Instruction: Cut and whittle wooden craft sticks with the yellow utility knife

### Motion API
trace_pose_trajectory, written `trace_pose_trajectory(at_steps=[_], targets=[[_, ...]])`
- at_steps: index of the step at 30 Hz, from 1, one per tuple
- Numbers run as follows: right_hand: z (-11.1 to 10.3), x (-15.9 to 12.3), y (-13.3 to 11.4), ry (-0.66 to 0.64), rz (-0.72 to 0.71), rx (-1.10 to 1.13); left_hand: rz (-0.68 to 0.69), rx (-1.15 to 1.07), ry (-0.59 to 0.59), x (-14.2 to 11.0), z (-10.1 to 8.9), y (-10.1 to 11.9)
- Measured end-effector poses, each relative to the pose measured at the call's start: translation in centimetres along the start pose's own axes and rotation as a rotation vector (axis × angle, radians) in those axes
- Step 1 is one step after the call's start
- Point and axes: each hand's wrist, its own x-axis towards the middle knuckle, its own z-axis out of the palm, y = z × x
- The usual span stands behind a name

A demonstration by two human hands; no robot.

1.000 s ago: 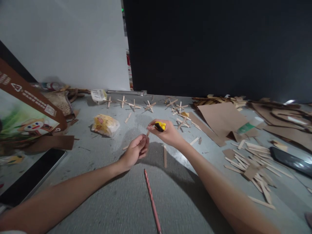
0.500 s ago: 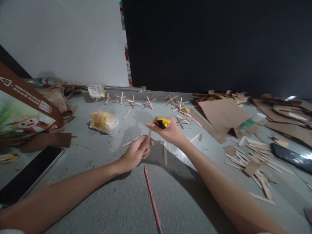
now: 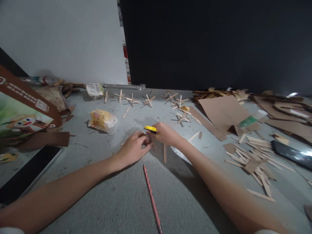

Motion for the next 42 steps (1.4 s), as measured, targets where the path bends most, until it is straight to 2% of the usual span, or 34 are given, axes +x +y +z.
trace_pose_trajectory(at_steps=[3,5,8,11,13,16,19,24,28,34,42], targets=[[0.1,-0.1,0.1,-0.06,0.121,-0.154,0.002,0.118,-0.037,-0.1,0.1,0.0],[-0.2,-0.2,-0.2,-0.048,0.194,-0.262,-0.008,0.197,-0.056,-0.3,0.1,0.3],[-0.8,-0.1,-0.8,0.115,0.205,-0.256,0.01,0.284,-0.066,-0.4,-0.1,0.7],[-1.1,0.0,-1.0,0.389,0.169,-0.053,0.078,0.311,-0.106,-0.5,-0.1,0.7],[-1.1,-0.1,-1.0,0.536,0.171,0.216,0.119,0.302,-0.142,-0.5,0.0,0.6],[-0.9,-0.2,-1.3,0.617,0.186,0.733,0.133,0.266,-0.153,-0.5,0.2,0.3],[-0.5,-0.4,-1.6,0.626,0.198,1.066,0.096,0.214,-0.147,-0.2,0.2,0.2],[0.6,-0.3,-1.9,0.663,0.228,1.268,-0.003,0.076,-0.094,0.3,0.1,0.2],[1.8,0.0,-1.8,0.64,0.252,1.325,-0.081,0.029,-0.062,0.3,0.2,0.2],[3.3,0.2,-1.5,0.545,0.267,1.352,-0.13,0.034,-0.045,0.1,0.5,0.0],[3.5,0.2,-1.4,0.497,0.244,1.385,-0.161,0.039,-0.052,0.2,0.3,0.3]])
